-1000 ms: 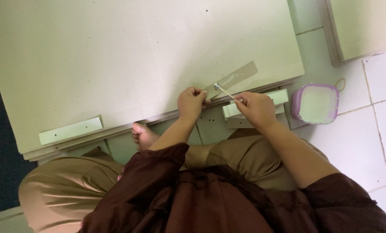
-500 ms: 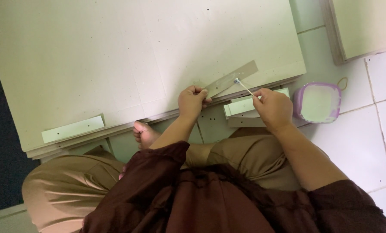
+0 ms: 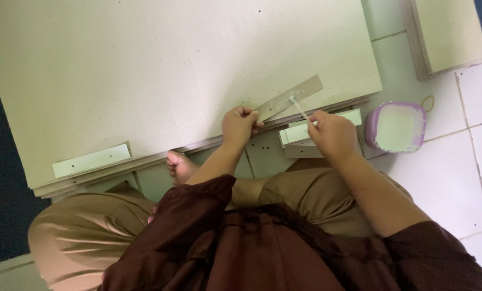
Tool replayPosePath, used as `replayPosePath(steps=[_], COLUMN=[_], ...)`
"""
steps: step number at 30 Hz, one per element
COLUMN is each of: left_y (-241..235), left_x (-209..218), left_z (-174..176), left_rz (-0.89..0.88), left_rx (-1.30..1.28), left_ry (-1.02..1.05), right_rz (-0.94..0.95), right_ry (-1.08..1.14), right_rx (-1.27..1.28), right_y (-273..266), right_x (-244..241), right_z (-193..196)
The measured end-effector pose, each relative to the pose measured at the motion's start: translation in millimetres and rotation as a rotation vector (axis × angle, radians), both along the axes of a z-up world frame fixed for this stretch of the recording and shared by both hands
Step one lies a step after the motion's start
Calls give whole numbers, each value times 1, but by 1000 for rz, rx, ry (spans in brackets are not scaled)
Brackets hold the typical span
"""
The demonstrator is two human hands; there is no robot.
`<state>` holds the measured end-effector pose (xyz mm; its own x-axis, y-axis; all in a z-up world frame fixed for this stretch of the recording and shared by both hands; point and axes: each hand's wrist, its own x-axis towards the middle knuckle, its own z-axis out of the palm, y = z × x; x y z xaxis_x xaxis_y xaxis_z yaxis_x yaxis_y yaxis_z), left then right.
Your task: The person applies glue to a small white wooden strip using a stick and then attaches it to the edge of a larger white board. They press the strip firmly into place and repeat the process with another strip on a different section of the board.
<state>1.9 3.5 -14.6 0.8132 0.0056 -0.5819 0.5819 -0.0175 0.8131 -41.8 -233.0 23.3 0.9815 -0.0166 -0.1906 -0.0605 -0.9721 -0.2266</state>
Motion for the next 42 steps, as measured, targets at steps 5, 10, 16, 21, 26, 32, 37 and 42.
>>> replayPosePath(steps=[5,10,16,21,26,32,37,42], left_y=[1,0,1,0,1,1,1,1], left_x=[2,1,0,-1,-2,-4,-2,-3], left_z=[-2,-3,-1,-2,7,9,3,2], left_rz=[0,-5,-41,-24,-51,-40,-43,-54], left_rx=[-16,0,53,23,63,38,52,69], left_ry=[16,7,-2,-15,-21,-20,-11,-19], right_rz=[14,31,55,75,103,121,121,134], right_ry=[-24,-91,-36,-57,-24,10,-19,-31], right_rx=[61,-21,45,-16,79,136,160,122], right_y=[7,-1,8,1,21,17,11,14], right_x=[3,6,6,5,3,6,10,10], right_z=[-4,-27,-8,-17,10,13,13,10])
